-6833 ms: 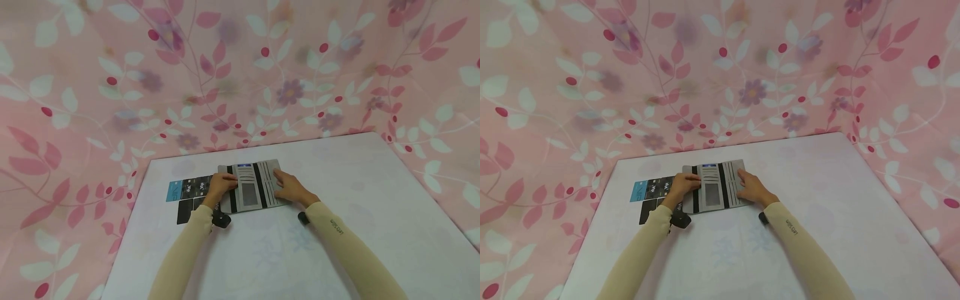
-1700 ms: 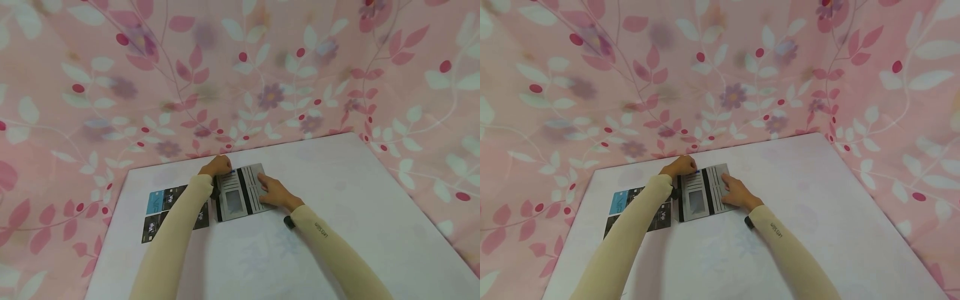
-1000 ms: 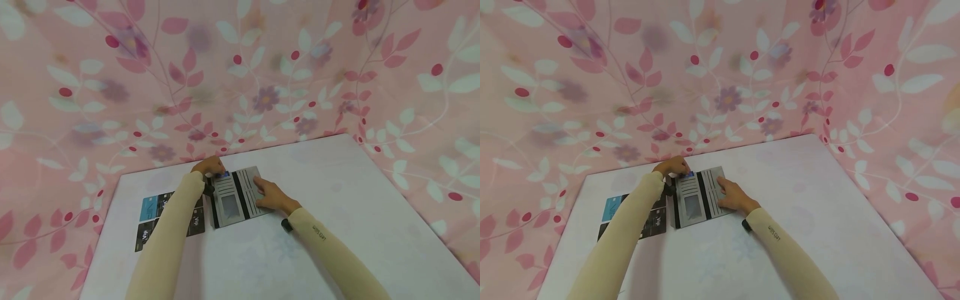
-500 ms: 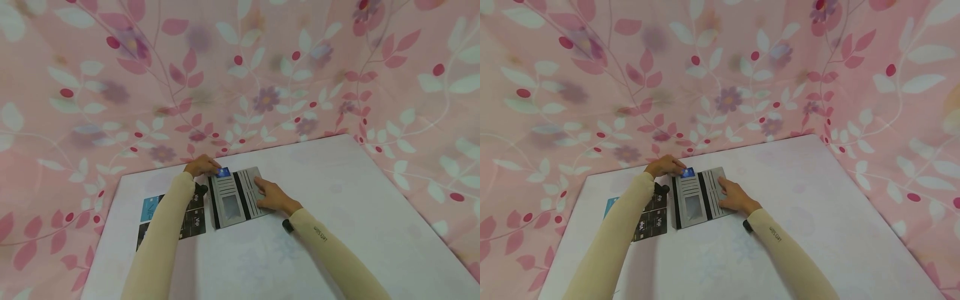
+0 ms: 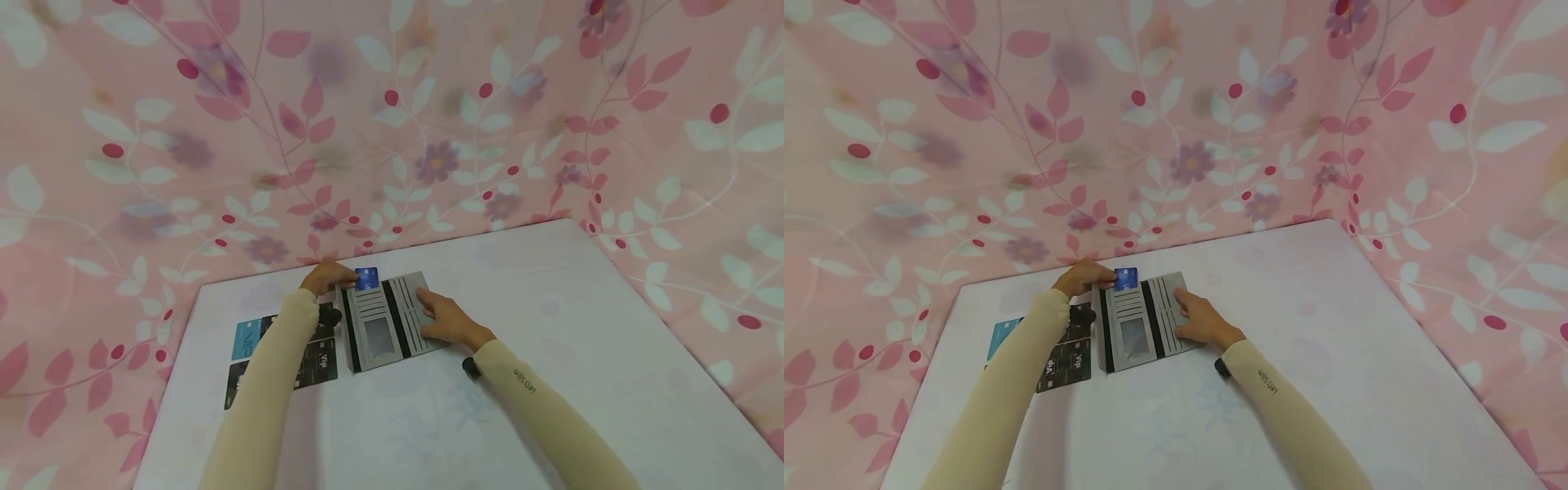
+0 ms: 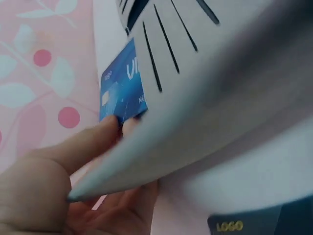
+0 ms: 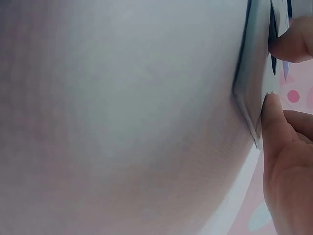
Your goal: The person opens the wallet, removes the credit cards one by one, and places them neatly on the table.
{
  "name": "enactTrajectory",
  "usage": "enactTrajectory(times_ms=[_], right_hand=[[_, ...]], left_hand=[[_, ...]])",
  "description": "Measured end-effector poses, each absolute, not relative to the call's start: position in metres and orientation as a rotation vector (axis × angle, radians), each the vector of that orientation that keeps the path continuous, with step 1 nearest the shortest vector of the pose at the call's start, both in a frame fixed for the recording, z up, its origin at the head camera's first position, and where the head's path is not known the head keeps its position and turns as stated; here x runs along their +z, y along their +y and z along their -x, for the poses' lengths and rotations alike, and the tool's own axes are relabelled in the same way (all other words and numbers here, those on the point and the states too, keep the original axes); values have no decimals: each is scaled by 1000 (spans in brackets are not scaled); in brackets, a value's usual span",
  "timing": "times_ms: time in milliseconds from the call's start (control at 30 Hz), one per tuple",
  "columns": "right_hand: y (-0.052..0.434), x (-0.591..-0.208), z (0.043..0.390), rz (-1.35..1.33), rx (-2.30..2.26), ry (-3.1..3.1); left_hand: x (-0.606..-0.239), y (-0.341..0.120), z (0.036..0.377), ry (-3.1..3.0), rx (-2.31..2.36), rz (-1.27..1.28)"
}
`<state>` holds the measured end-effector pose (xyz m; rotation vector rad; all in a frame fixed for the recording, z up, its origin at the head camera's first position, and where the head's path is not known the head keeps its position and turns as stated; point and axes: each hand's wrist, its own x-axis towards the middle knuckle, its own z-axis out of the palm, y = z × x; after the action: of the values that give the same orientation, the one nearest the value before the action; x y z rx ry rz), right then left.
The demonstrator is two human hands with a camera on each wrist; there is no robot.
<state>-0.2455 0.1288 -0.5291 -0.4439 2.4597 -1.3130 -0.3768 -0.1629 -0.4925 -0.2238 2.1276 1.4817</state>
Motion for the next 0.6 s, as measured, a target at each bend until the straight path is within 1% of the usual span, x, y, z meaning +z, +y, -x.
enactTrajectory(times_ms=[167, 333, 400, 600], right_hand=[[129, -528, 246, 450, -1315, 2457], [127, -528, 245, 435, -1329, 2451], [127, -528, 245, 432, -1328, 2453], [128, -528, 243, 451, -1307, 2469]], left_hand=[[-497, -162, 375, 2197, 1586, 249], [-490, -166, 377, 2252, 1817, 225], [-487, -172, 378, 2240, 1881, 215], [-480, -198, 372, 2288, 1879, 269]])
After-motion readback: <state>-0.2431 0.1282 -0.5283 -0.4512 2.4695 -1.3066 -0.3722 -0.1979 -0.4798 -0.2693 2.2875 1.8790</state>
